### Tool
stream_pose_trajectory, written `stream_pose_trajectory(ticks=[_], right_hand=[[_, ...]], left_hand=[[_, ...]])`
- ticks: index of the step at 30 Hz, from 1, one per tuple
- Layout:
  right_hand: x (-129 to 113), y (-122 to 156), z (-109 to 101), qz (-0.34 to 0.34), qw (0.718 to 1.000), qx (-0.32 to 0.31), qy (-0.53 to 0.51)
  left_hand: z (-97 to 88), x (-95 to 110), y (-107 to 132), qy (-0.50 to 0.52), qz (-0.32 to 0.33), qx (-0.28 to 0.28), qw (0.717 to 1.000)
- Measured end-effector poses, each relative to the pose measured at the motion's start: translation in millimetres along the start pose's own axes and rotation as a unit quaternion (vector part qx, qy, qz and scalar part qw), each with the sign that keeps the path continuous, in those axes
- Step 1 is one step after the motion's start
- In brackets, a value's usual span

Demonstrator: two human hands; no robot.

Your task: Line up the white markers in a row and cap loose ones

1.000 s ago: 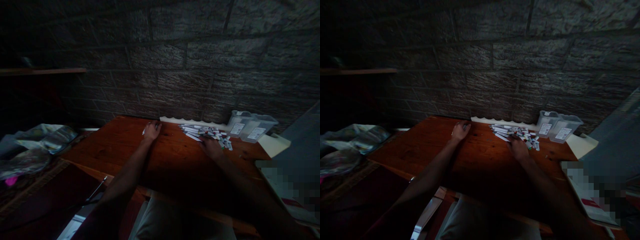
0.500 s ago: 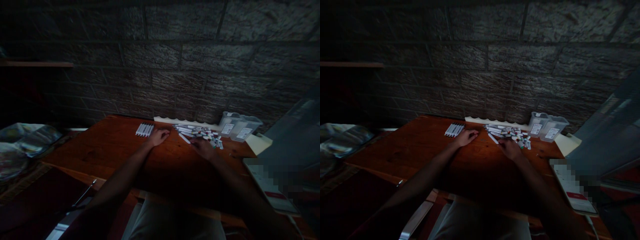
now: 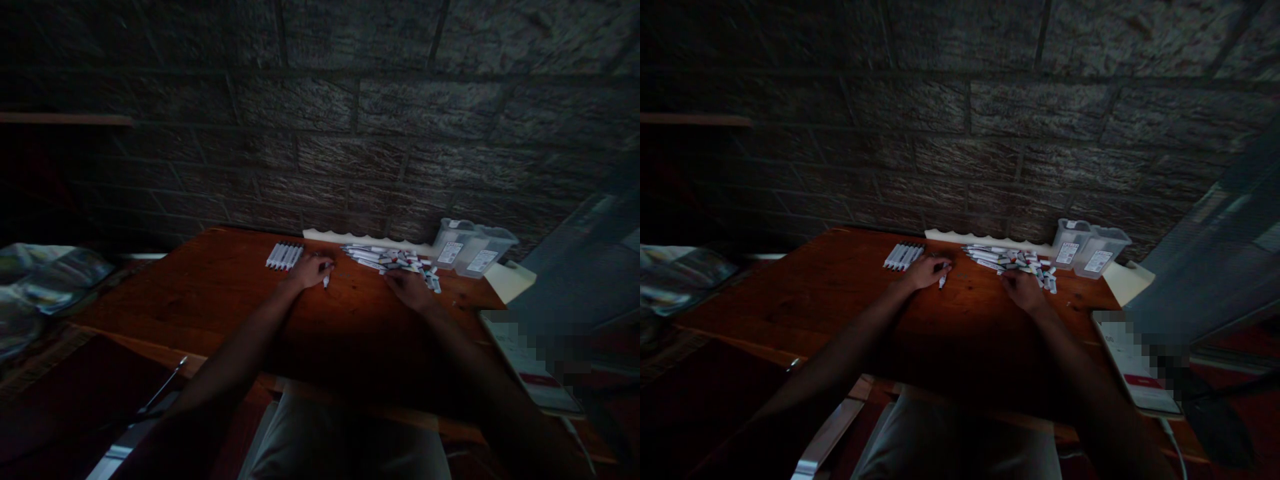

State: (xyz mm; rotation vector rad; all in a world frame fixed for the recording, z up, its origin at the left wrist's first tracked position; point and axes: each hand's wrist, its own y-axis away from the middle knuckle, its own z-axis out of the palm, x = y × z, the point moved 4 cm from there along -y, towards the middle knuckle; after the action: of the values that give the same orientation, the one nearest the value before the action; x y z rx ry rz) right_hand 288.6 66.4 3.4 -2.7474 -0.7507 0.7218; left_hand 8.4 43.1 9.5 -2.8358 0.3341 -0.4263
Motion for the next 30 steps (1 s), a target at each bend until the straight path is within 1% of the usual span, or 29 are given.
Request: stream_pose_trajectory(ticks=[3, 6, 9, 12, 16, 18, 23, 25, 27, 30], right_hand=[[-4, 0, 0, -0.006, 1.000, -0.004, -0.002], [-5, 1, 1, -0.013, 1.000, -0.006, -0.014], [-3, 1, 2, -0.015, 1.000, -0.004, -0.019], [-2, 0, 1, -0.020, 1.000, -0.001, -0.017], [-3, 0, 0, -0.025, 0.999, -0.008, -0.017], [-3, 0, 0, -0.022, 1.000, -0.011, -0.016], [-3, 1, 0, -0.018, 1.000, -0.013, -0.018], [-3, 1, 0, -0.015, 1.000, -0.012, -0.016], [-2, 1, 0, -0.014, 1.000, -0.011, -0.017], [-2, 0, 0, -0.021, 1.000, -0.014, -0.015]], left_hand=[[-6.7, -10, 1, -0.041, -0.086, 0.028, 0.995], [-13.4, -15, 3, -0.081, -0.145, 0.046, 0.985], [-18.2, -20, 5, -0.102, -0.184, 0.039, 0.977], [-25.2, -26, 7, -0.092, -0.218, 0.023, 0.971], [-38.9, -31, 11, -0.097, -0.235, 0.021, 0.967], [-42.3, -33, 12, -0.097, -0.238, 0.021, 0.966], [-37.3, -39, 12, -0.096, -0.255, 0.023, 0.962], [-34.9, -42, 13, -0.102, -0.272, 0.020, 0.957], [-34.8, -44, 14, -0.104, -0.289, 0.021, 0.951], [-37.9, -46, 15, -0.095, -0.297, 0.030, 0.950]])
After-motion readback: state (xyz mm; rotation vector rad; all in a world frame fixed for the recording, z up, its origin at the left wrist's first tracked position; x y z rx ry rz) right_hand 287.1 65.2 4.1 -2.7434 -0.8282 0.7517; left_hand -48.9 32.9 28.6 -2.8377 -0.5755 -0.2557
